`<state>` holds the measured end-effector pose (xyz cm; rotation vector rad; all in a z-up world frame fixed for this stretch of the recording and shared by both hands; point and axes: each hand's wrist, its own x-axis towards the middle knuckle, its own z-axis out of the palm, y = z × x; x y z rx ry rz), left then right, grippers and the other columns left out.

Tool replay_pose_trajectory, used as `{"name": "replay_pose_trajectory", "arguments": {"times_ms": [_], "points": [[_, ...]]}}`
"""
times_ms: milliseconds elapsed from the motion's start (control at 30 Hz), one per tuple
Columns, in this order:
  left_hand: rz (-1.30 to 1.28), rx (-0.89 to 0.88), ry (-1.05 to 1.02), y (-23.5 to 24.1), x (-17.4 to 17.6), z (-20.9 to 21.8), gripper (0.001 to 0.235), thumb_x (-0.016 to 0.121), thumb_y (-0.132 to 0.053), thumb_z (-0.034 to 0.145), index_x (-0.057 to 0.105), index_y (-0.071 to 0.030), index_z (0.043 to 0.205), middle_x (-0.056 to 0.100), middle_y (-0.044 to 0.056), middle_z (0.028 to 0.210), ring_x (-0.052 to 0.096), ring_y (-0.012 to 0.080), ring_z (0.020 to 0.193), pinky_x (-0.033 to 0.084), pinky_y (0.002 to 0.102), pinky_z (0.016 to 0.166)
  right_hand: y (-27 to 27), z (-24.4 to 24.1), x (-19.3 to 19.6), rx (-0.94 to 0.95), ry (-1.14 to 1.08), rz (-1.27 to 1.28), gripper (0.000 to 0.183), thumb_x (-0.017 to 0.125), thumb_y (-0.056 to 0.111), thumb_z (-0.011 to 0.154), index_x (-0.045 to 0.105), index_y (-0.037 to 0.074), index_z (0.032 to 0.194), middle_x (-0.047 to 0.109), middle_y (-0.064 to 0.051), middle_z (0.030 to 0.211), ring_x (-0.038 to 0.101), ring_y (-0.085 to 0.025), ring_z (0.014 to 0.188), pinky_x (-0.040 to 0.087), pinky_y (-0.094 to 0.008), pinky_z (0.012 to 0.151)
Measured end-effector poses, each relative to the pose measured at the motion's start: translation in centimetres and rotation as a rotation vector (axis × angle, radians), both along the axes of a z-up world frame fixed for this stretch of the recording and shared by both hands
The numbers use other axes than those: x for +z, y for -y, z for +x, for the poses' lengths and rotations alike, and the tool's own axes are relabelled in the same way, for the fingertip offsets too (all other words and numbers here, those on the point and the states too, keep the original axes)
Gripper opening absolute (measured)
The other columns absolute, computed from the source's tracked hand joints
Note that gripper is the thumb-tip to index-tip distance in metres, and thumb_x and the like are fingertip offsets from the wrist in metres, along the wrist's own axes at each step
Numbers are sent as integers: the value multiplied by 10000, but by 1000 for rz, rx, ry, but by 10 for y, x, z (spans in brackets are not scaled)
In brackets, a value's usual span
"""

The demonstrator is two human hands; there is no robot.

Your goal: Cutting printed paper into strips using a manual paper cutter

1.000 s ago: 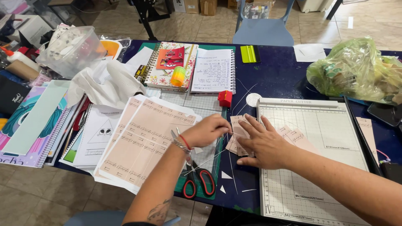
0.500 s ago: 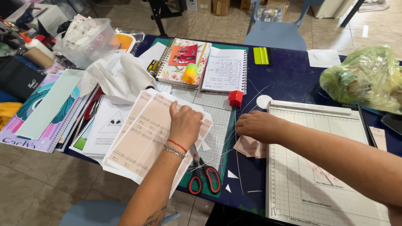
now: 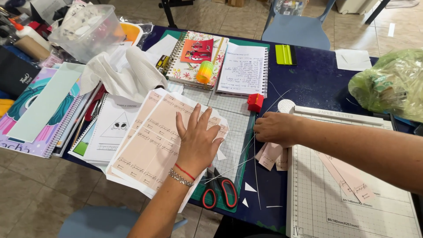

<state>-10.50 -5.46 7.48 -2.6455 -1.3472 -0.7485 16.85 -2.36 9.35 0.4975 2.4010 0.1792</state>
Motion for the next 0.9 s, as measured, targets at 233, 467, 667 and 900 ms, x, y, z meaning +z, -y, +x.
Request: {"name": "replay_pose_trajectory", "arguments": {"times_ms": [233,467,667,900], "points": [[100,-4,101,-3,-22,-2,270,717,-352,920,733,-149,1097,637,111,1183,470,326,1381,-10,726,1153,-1,9,0,65,-11,-64,295,724,4,755,712,91,1037,713,-82,963,687,-289,1028,511,-431,852],[131,36,40,4,-18,0,166,752,-297,906,768,-136,870,692,112,1241,478,326,1394,-14,733,1146,1,9,7,27,-71,-133,255,679,-31,776,736,82,998,711,-92,960,686,-302,1012,536,-427,829],[122,0,92,12,-19,-1,187,692,-309,953,738,-158,1052,668,86,1249,495,311,1363,16,734,1139,-5,14,3,-21,-8,-145,337,749,46,773,675,97,1098,706,-80,1042,669,-299,1133,511,-444,929],[-139,-605,166,72,-32,53,299,642,123,772,770,-77,953,712,53,829,627,288,838,468,476,879,-12,15,-4,-124,14,-181,363,733,130,867,633,204,1209,634,17,1113,563,-213,1103,480,-398,862]]}}
